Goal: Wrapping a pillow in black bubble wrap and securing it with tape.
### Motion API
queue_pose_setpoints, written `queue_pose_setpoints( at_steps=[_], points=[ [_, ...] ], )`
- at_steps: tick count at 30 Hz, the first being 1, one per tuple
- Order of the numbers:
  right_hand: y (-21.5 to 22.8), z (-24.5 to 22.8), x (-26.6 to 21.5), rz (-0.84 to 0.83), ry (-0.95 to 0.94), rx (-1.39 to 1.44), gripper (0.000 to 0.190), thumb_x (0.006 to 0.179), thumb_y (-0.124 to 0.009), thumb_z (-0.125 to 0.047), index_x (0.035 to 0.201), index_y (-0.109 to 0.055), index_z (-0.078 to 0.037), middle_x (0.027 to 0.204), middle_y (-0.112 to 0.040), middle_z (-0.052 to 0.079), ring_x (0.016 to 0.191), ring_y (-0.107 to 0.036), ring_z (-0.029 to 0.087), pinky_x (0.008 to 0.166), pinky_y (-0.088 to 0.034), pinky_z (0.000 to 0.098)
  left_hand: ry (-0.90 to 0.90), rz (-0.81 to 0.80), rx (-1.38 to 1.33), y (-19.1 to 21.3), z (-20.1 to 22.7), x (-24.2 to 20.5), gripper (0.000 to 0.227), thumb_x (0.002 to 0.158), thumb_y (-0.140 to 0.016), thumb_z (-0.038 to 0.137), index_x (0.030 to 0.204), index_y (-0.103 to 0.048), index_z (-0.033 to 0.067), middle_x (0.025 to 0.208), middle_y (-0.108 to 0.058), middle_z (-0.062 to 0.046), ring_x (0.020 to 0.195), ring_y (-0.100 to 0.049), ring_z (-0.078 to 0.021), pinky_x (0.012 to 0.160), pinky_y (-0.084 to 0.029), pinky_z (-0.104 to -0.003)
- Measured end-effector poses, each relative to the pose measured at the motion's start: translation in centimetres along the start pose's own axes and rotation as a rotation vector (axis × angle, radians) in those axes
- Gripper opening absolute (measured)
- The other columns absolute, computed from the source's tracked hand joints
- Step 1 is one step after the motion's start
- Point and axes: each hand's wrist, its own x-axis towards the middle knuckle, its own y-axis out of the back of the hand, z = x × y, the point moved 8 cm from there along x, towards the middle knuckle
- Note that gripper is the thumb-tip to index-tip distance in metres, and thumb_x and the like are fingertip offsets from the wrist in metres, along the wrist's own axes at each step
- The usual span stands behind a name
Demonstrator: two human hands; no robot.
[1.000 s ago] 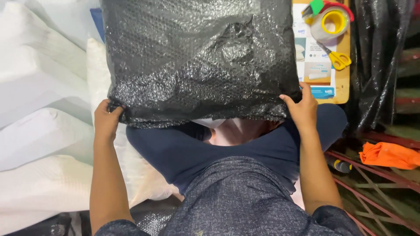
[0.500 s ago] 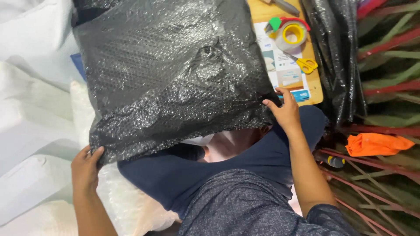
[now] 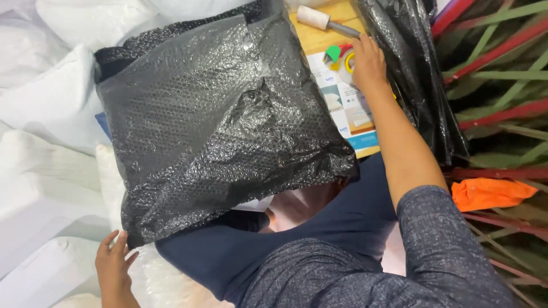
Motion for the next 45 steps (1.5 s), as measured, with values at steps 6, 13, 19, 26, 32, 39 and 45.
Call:
queue_pose_setpoints(
  at_steps=[6,13,19,26,32,39,45],
  points=[
    [-6.2,3.5,2.4,-0.077,-0.003,-0.268,0.035,0.091,-0.055,0.001,0.123,-0.066,-0.008,0.105,-0.061,0.018,0.1,-0.061,0.041,0.086,-0.049,0.0508,-0.046,0.127,-0.034,3.3,0.0,-4.2,0.041,0.101,-0.063,0.019,0.137,-0.054,0.0013,0.121,-0.066,-0.016,0.102,-0.067,-0.0269,0.08,-0.054,-0.036],
    [-3.2,4.1,1.0,-0.138,-0.117,-0.069,0.033,0.088,-0.08,-0.012,0.115,-0.063,-0.002,0.11,-0.059,0.026,0.089,-0.066,0.051,0.076,-0.056,0.0603,-0.202,0.21,-0.092,-1.0,5.3,-8.4,0.021,0.101,-0.065,0.012,0.121,-0.064,0.0068,0.11,-0.068,-0.009,0.091,-0.069,-0.0153,0.08,-0.056,-0.027],
    [6.7,-1.1,-4.6,0.163,-0.211,0.378,0.033,0.084,-0.084,-0.017,0.108,-0.065,-0.006,0.104,-0.072,0.019,0.093,-0.065,0.04,0.077,-0.048,0.0494,-0.599,-0.08,-0.215,-13.7,13.8,-14.0,0.017,0.103,-0.057,0.0,0.119,-0.062,-0.001,0.106,-0.071,-0.02,0.091,-0.074,-0.026,0.076,-0.061,-0.029],
    [13.4,-18.2,-15.3,0.021,-0.499,1.285,0.018,0.085,-0.075,-0.005,0.103,-0.072,-0.008,0.088,-0.067,0.002,0.084,-0.064,0.012,0.082,-0.055,0.0274,-0.468,-0.838,-0.447,-30.9,17.1,-23.1,0.063,0.094,-0.063,0.03,0.148,-0.04,0.005,0.132,-0.06,-0.022,0.12,-0.059,-0.0343,0.099,-0.049,-0.052],
    [12.4,-23.7,-20.9,-0.22,-0.429,1.115,0.031,0.087,-0.077,-0.006,0.117,-0.071,-0.002,0.101,-0.073,0.015,0.094,-0.071,0.025,0.084,-0.059,0.038,-0.126,-1.032,-0.692,-34.2,11.6,-24.0,0.073,0.097,-0.059,0.045,0.155,-0.036,0.008,0.143,-0.053,-0.015,0.123,-0.057,-0.0229,0.095,-0.054,-0.04],
    [15.4,-22.6,-18.5,-0.213,-0.095,0.875,0.031,0.098,-0.066,-0.002,0.13,-0.067,-0.001,0.115,-0.07,0.013,0.102,-0.072,0.028,0.08,-0.061,0.0367,-0.147,-0.975,-0.608,-31.2,7.3,-20.9,0.064,0.097,-0.061,0.027,0.153,-0.037,0.0054,0.141,-0.054,-0.017,0.122,-0.059,-0.0268,0.097,-0.053,-0.039],
    [12.9,-25.8,-17.2,-0.385,-0.04,1.029,0.036,0.086,-0.086,-0.017,0.115,-0.068,-0.004,0.119,-0.065,0.007,0.115,-0.07,0.027,0.091,-0.06,0.0352,-0.258,-1.003,-0.408,-28.3,9.4,-22.0,0.074,0.093,-0.065,0.026,0.156,-0.034,0.0038,0.144,-0.051,-0.024,0.133,-0.053,-0.0372,0.106,-0.047,-0.046]
  ],
)
